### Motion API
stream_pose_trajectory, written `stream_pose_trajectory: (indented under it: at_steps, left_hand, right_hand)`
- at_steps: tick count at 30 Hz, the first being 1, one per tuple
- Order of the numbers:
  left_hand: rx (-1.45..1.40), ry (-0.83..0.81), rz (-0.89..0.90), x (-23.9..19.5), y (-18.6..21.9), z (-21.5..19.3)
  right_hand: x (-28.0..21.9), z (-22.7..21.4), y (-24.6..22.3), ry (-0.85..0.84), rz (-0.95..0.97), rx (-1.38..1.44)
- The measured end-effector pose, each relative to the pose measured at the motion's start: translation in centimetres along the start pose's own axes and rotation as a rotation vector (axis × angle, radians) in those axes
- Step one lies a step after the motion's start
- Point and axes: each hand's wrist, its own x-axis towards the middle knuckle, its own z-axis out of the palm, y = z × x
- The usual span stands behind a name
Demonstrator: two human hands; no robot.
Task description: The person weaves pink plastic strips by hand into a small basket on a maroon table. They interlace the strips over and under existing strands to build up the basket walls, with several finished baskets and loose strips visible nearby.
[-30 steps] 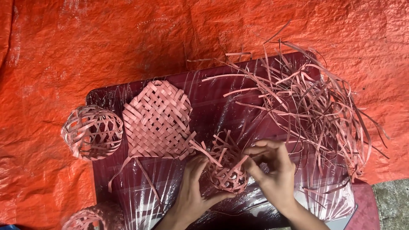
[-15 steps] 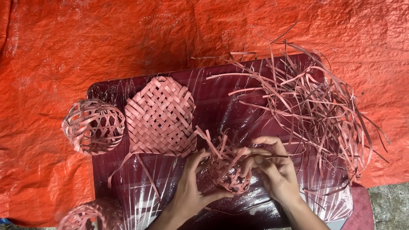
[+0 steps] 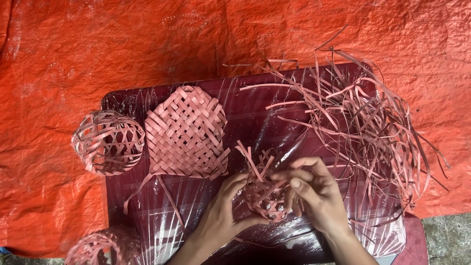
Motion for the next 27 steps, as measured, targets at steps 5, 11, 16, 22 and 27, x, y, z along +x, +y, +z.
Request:
stream_pose_trajectory:
  at_steps: [5, 11, 16, 22, 27]
  left_hand:
    - [0.003, 0.037, -0.008, 0.0, -0.3, 0.0]
    - [0.005, 0.031, -0.059, -0.1, -0.4, 0.1]
    - [-0.014, 0.000, -0.109, -0.2, -0.6, 0.2]
    - [-0.016, 0.019, -0.026, -0.7, -1.3, 0.7]
    - [-0.011, 0.090, 0.031, -0.3, -0.9, 0.8]
  right_hand:
    - [-0.4, 0.7, 0.0, 0.089, -0.179, -0.317]
    - [-0.9, 0.5, 0.4, 0.168, -0.215, -0.579]
    - [-1.0, 0.4, 1.0, 0.260, -0.247, -0.654]
    - [-1.1, 0.2, 0.9, 0.391, -0.215, -0.627]
    - [-1.1, 0.0, 0.9, 0.216, -0.372, -0.722]
